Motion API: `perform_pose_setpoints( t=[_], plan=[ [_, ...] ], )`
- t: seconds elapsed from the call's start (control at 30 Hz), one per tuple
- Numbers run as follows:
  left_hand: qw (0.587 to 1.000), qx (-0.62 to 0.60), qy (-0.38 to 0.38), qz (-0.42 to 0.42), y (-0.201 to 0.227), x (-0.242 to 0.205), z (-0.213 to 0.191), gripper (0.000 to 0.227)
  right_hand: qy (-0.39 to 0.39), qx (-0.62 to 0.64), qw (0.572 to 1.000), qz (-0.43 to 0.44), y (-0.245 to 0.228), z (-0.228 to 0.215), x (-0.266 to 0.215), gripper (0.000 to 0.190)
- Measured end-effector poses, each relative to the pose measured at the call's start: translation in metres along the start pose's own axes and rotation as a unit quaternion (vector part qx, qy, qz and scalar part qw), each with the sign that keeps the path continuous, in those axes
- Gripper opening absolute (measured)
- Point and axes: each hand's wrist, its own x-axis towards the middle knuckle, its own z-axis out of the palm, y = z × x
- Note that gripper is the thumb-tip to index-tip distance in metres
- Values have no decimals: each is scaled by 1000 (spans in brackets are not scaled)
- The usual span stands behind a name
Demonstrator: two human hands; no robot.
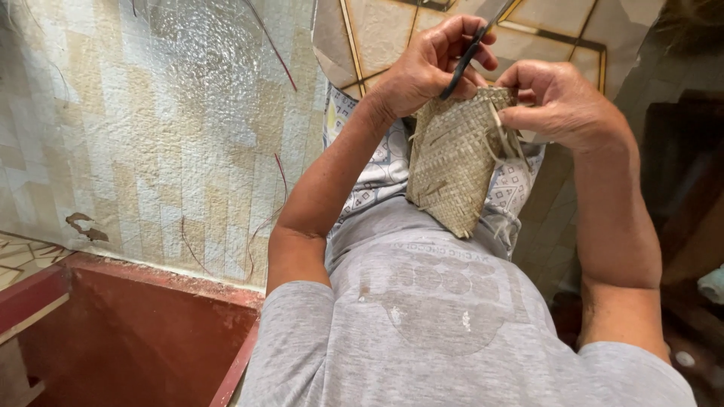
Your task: Trimming the excess woven material from the top edge of a basket using scissors to refine its shape.
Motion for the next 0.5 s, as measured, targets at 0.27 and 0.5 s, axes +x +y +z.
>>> perform_pose_setpoints(
  t=[0.27, 0.5],
  plan=[
    [997, 65, 29, 20, -4, -1, 7, 49, 4, -45, 998, -38, 2, -5, -1, 24],
    [990, 95, 69, 77, -6, -10, 14, 51, 68, 9, 996, -49, 8, 0, -3, 5]
  ],
)
